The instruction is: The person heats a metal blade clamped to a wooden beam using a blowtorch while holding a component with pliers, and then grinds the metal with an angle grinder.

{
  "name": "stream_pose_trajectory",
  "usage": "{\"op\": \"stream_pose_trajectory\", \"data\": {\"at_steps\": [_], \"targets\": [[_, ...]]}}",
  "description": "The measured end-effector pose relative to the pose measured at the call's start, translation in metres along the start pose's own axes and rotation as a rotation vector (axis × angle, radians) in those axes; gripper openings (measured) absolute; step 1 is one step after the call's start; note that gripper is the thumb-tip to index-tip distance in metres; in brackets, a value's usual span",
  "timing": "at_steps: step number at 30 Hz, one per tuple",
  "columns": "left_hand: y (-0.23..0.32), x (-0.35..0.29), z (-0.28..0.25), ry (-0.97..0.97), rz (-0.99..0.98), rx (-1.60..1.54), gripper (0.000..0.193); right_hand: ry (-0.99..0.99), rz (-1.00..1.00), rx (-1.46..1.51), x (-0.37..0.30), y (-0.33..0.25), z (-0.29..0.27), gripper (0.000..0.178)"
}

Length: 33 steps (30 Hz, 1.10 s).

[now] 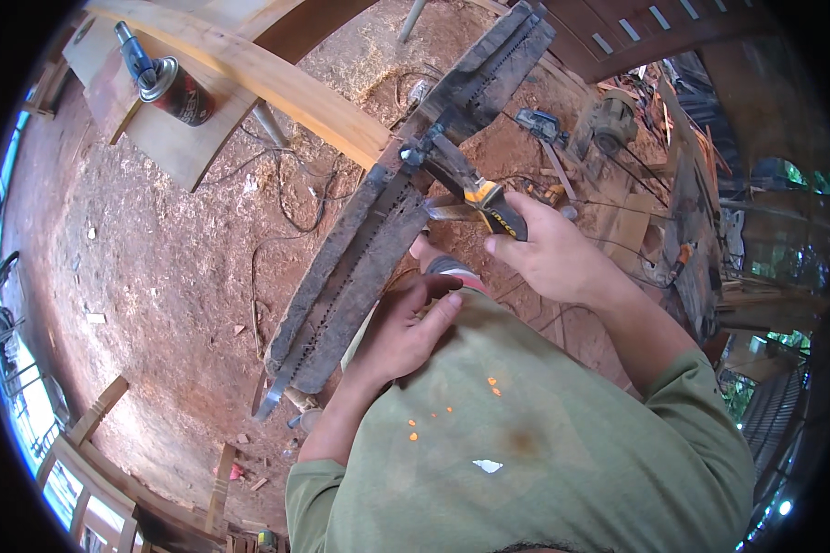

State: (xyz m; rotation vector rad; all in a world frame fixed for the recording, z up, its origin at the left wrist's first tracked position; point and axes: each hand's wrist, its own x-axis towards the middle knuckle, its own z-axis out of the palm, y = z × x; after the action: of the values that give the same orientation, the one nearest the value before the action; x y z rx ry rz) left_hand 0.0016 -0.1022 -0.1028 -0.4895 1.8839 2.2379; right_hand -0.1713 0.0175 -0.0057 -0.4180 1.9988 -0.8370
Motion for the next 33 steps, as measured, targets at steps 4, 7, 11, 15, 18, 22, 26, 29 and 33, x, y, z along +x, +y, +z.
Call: {"op": "stream_pose_trajectory", "data": {"at_steps": [4,7,11,15,18,22,26,29,33], "targets": [[-0.002,0.002,-0.002,0.004,0.017,0.042,0.037,-0.004,-0.012,-0.083,0.003,-0.002,-0.002,0.040],[-0.006,0.003,-0.001,-0.005,0.021,0.023,0.038,0.031,-0.027,-0.155,0.007,0.006,0.000,0.039],[-0.001,0.007,-0.002,-0.042,0.006,0.036,0.039,0.032,-0.006,-0.203,0.003,0.003,-0.004,0.038],[-0.005,0.012,0.004,-0.073,-0.030,0.001,0.039,0.022,0.005,-0.248,0.008,-0.001,-0.005,0.038],[-0.008,0.014,0.007,-0.092,-0.007,-0.042,0.038,0.030,0.011,-0.172,0.011,0.002,-0.003,0.038],[-0.004,0.017,0.008,-0.094,-0.036,-0.031,0.039,0.045,-0.021,-0.255,0.007,0.007,0.002,0.033],[-0.003,0.019,0.011,-0.045,-0.004,0.040,0.040,0.024,-0.092,-0.190,0.008,0.021,0.008,0.030],[-0.001,0.023,0.010,-0.046,-0.019,0.063,0.039,-0.058,-0.093,-0.252,-0.004,0.023,0.013,0.033],[0.000,0.029,0.006,-0.053,-0.018,0.064,0.038,-0.102,0.088,-0.205,-0.002,-0.001,-0.002,0.037]]}}
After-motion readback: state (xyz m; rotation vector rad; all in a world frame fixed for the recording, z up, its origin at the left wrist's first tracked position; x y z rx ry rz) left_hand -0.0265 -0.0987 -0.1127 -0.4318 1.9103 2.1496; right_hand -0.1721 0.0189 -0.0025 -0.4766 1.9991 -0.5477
